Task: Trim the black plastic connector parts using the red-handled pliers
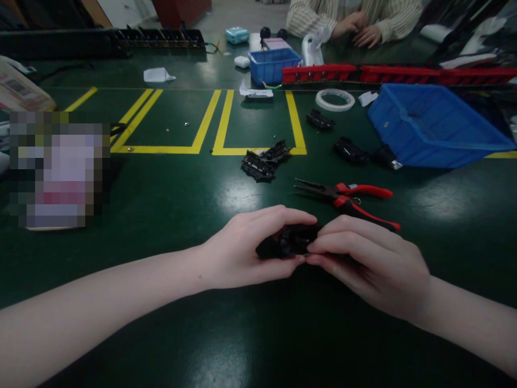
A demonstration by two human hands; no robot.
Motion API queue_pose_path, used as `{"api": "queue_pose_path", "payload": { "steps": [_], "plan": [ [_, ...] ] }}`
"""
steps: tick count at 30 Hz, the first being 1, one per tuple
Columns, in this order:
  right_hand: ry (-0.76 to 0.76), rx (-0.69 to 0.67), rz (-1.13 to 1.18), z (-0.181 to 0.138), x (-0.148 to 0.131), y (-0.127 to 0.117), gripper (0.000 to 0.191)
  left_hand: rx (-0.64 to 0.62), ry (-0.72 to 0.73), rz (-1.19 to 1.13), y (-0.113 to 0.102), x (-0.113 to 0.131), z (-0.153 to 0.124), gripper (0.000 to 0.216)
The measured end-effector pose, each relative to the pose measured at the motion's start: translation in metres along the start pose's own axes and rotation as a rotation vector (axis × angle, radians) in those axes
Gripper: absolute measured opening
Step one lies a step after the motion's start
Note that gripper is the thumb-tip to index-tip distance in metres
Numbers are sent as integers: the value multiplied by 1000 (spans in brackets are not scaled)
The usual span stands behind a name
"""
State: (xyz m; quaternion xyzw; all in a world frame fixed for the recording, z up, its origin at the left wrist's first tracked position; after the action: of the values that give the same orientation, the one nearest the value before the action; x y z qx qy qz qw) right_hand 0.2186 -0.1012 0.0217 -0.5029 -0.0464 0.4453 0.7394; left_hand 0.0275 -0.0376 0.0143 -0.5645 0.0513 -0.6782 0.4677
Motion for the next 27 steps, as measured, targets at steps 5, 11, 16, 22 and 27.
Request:
{"api": "queue_pose_path", "payload": {
  "steps": [5,11,16,22,27],
  "plan": [
    [-43,-50,-19,-2,-3,-4,9,10,39,-9,1,0,-2,37],
    [-40,-63,-30,-8,-3,-5,17,23,58,2,1,-1,-3,37],
    [77,-82,94,-5,-7,-12,22,29,59,-28,0,0,-3,38],
    [217,23,106,0,-11,-16,23,14,74,-24,-1,0,-5,43],
    [301,128,119,-4,-13,-13,51,-3,107,9,0,-2,-6,53]
  ]
}}
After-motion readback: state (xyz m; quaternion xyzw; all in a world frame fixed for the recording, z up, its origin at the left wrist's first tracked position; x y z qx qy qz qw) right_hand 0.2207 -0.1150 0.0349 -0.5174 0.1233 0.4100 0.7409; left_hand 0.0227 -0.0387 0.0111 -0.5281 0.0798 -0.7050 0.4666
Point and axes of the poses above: each hand's wrist, its own z-axis towards the middle knuckle, its own y-axis out of the palm, x = y × z, the point moved 1 cm from there along z, towards the middle knuckle, and after that the axes turned 1 degree about -x, right-handed, at the moved point
